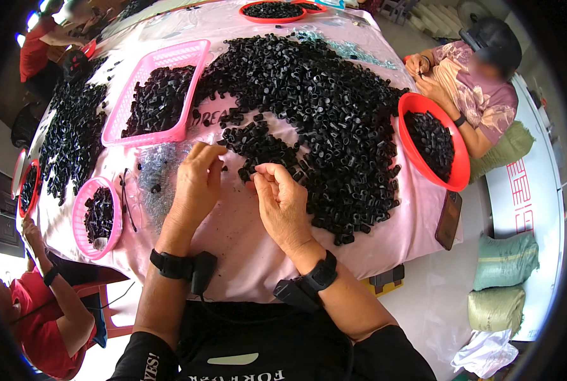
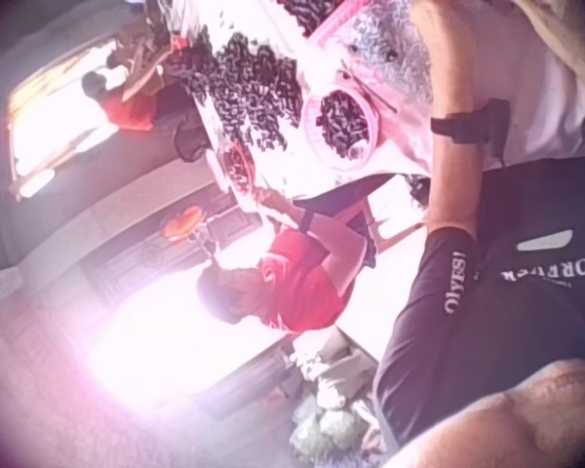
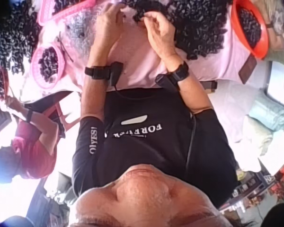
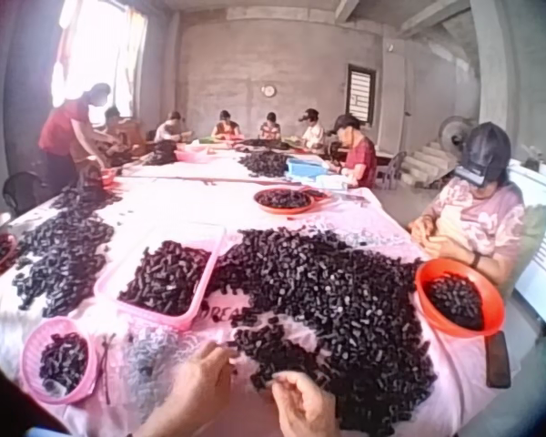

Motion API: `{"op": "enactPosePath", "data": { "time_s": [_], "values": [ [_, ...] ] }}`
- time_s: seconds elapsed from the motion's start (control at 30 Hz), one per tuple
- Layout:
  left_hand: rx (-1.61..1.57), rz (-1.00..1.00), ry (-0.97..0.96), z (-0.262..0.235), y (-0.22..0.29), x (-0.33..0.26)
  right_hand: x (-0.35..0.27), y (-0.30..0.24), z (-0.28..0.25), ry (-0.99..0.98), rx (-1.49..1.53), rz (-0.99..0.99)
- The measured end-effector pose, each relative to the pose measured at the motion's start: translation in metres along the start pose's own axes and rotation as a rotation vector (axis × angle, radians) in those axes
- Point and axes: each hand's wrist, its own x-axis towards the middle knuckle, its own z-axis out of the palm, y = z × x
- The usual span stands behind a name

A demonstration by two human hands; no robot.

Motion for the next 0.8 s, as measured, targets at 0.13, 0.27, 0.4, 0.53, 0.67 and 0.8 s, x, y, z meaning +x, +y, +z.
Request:
{"op": "enactPosePath", "data": {
  "time_s": [0.13, 0.27, 0.4, 0.53, 0.67, 0.8],
  "values": [
    [0.121, -0.091, 0.185, -0.003, -0.006, 0.002, 0.0, -0.006, 0.001, -0.005, 0.073, 0.038],
    [0.336, -0.022, 0.2, -0.005, -0.003, 0.001, 0.0, -0.009, 0.0, -0.005, 0.089, 0.055],
    [0.234, 0.019, 0.012, -0.007, -0.004, 0.0, 0.0, -0.006, 0.0, -0.002, 0.079, 0.051],
    [0.115, 0.011, -0.014, -0.005, -0.006, -0.002, 0.0, -0.006, 0.001, 0.003, 0.1, 0.048],
    [0.127, 0.031, 0.007, -0.006, 0.003, 0.001, 0.0, -0.002, 0.0, 0.0, 0.087, 0.025],
    [-0.086, 0.052, -0.044, -0.007, 0.012, 0.004, 0.002, 0.005, 0.0, -0.008, 0.069, -0.045]
  ]
}}
